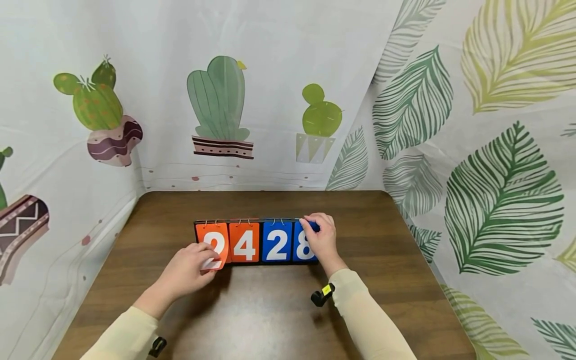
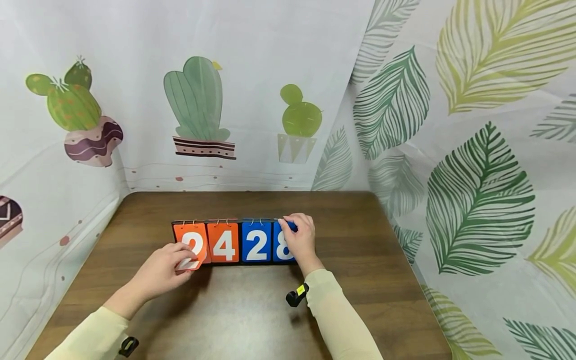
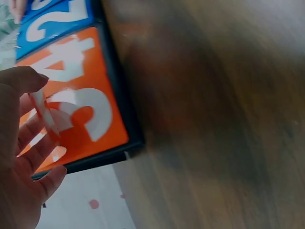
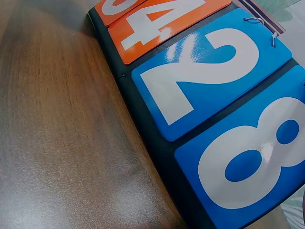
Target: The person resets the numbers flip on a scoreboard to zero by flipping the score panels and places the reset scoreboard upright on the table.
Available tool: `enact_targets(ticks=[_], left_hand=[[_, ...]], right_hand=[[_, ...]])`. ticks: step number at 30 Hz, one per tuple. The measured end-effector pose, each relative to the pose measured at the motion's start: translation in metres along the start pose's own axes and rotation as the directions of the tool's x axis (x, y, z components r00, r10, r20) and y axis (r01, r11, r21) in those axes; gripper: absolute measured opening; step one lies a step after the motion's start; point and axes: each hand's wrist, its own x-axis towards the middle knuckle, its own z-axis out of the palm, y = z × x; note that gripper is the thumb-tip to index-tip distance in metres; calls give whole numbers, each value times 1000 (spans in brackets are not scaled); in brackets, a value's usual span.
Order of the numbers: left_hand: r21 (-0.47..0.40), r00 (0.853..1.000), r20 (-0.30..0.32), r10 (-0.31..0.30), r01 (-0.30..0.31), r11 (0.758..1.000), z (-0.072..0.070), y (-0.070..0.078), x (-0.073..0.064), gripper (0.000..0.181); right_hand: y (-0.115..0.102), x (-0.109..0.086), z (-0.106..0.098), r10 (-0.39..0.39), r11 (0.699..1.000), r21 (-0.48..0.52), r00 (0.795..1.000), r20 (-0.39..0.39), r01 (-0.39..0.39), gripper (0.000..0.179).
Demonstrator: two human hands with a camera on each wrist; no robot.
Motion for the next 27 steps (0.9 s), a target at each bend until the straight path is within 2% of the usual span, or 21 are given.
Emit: enact_targets(ticks=[6,13,17,23,25,27], left_hand=[[74,995,83,-52,46,996,16,-10,4,34],[161,978,171,-122,95,982,26,-8,12,40],[189,970,194,-149,112,976,28,-7,14,43],[172,965,202,-165,131,976,27,-7,17,42],[128,963,204,-173,149,980,24,-7,19,39],[43,963,199,-180,175,984,19,-6,21,36]], right_hand=[[0,0,-1,16,1000,-2,1000,7,-16,20],[-2,0,-1,22,1000,0,1000,14,-22,22],[-2,0,-1,27,1000,2,999,20,-27,22],[-1,0,-2,50,999,8,998,45,-50,24],[-1,0,-2,49,999,4,998,46,-49,24],[-1,1,-2,45,999,6,998,47,-46,25]])
